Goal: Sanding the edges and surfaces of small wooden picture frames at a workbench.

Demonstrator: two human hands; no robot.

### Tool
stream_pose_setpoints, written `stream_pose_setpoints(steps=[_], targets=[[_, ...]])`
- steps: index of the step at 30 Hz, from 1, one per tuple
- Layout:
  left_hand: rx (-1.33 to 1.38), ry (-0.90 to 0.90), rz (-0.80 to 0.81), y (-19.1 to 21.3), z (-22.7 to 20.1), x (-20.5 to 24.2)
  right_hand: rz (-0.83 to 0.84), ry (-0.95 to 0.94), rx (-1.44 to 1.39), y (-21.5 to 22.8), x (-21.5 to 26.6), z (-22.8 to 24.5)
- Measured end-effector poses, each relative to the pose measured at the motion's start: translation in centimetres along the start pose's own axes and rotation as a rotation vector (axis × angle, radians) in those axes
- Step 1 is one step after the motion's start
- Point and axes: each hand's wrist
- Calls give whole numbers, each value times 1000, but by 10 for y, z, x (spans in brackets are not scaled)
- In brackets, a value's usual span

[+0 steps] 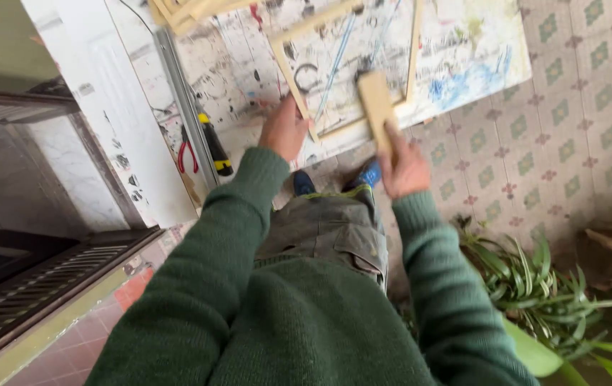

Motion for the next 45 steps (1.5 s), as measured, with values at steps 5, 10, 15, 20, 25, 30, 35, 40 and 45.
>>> stream_pose_setpoints(steps=[5,10,15,20,25,30,35,40,45], targets=[[171,186,121,11,3,-28,-46,8,31,-24,-3,29],[0,93,69,3,41,-54,108,73,-66,0,6,20],[37,207,183,14,14,-50,-159,171,26,-8,-11,21],[81,264,223,6,22,-55,106,-7,26,-9,16,32],[18,213,225,13,20,-52,86,-127,-91,5,-4,2],[19,220,202,12,20,-54,17,22,9,-27,-5,35],[9,152,188,9,33,-60,61,49,5,-3,2,-3],[76,110,158,2,39,-60,-161,207,-8,-28,-16,32],[118,149,145,-1,45,-62,28,113,41,-17,13,47]])
Point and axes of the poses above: each hand's wrist, its own x-axis away from the middle knuckle, its own y-axis out of the back of the hand, z = x × y, and after that the axes turned 10 degrees about -x, right-handed
